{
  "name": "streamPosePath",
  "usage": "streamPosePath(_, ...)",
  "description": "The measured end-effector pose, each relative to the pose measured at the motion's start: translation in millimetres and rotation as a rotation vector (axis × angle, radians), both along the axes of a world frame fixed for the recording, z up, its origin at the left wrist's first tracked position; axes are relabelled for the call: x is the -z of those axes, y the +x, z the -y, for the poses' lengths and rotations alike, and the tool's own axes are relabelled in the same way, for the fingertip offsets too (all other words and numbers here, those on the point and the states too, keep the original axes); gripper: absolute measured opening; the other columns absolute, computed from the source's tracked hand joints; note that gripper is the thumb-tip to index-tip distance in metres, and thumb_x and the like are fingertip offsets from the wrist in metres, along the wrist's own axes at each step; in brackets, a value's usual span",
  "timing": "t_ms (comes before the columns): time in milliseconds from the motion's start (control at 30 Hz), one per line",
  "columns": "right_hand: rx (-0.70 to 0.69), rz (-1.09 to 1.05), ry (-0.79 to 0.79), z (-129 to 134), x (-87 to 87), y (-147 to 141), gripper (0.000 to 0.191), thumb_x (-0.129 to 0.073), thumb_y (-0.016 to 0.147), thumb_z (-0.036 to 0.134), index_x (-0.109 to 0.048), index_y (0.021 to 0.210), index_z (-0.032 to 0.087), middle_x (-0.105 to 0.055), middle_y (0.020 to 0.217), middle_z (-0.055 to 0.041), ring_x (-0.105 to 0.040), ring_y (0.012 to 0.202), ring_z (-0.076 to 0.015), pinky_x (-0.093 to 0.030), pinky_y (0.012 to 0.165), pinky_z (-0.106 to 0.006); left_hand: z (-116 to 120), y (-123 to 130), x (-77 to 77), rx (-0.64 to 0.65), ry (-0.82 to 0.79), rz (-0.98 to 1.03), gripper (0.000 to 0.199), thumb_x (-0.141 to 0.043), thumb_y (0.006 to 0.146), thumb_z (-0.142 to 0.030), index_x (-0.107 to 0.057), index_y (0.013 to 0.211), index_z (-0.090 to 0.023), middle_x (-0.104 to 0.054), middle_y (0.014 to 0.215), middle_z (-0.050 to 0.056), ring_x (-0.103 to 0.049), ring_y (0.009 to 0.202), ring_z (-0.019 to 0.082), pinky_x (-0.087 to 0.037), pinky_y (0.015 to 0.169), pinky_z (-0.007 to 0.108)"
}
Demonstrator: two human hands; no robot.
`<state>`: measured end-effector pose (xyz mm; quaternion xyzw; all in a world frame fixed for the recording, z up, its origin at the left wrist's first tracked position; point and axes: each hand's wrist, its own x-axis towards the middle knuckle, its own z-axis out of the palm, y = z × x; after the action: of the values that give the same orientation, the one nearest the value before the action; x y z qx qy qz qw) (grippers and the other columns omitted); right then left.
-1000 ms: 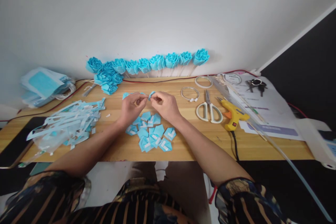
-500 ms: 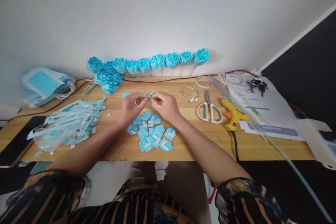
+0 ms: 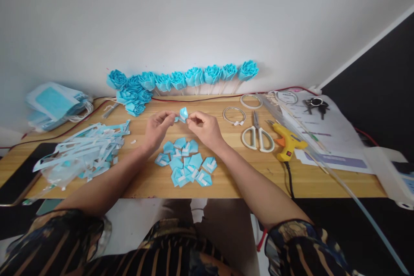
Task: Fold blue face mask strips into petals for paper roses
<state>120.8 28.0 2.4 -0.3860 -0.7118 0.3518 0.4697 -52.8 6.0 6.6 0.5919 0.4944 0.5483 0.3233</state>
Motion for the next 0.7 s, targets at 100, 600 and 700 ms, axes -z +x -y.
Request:
streamPosePath(100, -0.024, -0.075, -0.111, -0.4, -3.8, 1.6, 0.017, -0.061, 0.079, 0.036, -0.061, 0.072, 0.020, -0.056, 0.067, 0.0010, -0.050, 0.064, -0.0128, -0.040, 0.063, -0.026, -4.1, -2.7, 0.2, -0.017, -0.045, 0.131, 0.020, -0.057, 0.084, -0.036, -0.062, 0.084, -0.017, -0.057, 0.069, -0.001, -0.050, 0.067, 0.012, -0.041, 0.066, 0.024)
streamPosePath(600, -0.184, -0.078, -0.194, -3.4, -0.3, 4.8, 0.023, -0.055, 0.085, 0.038, -0.063, 0.077, 0.018, -0.062, 0.075, -0.0002, -0.055, 0.073, -0.0143, -0.041, 0.072, -0.028, -4.6, 1.0, 2.4, 0.158, -0.171, 0.238, 0.029, -0.080, 0.066, -0.040, -0.065, 0.069, -0.016, -0.061, 0.068, -0.001, -0.051, 0.067, 0.011, -0.041, 0.069, 0.026)
streamPosePath(700, -0.134, -0.026, -0.168, -2.6, 0.6, 3.2, 0.022, -0.061, 0.081, 0.040, -0.061, 0.075, 0.018, -0.054, 0.069, 0.0024, -0.049, 0.066, -0.0123, -0.037, 0.064, -0.027, -5.4, 2.6, 5.9, 0.151, -0.165, 0.222, 0.031, -0.081, 0.065, -0.041, -0.064, 0.069, -0.016, -0.061, 0.067, -0.001, -0.050, 0.065, 0.011, -0.039, 0.066, 0.025)
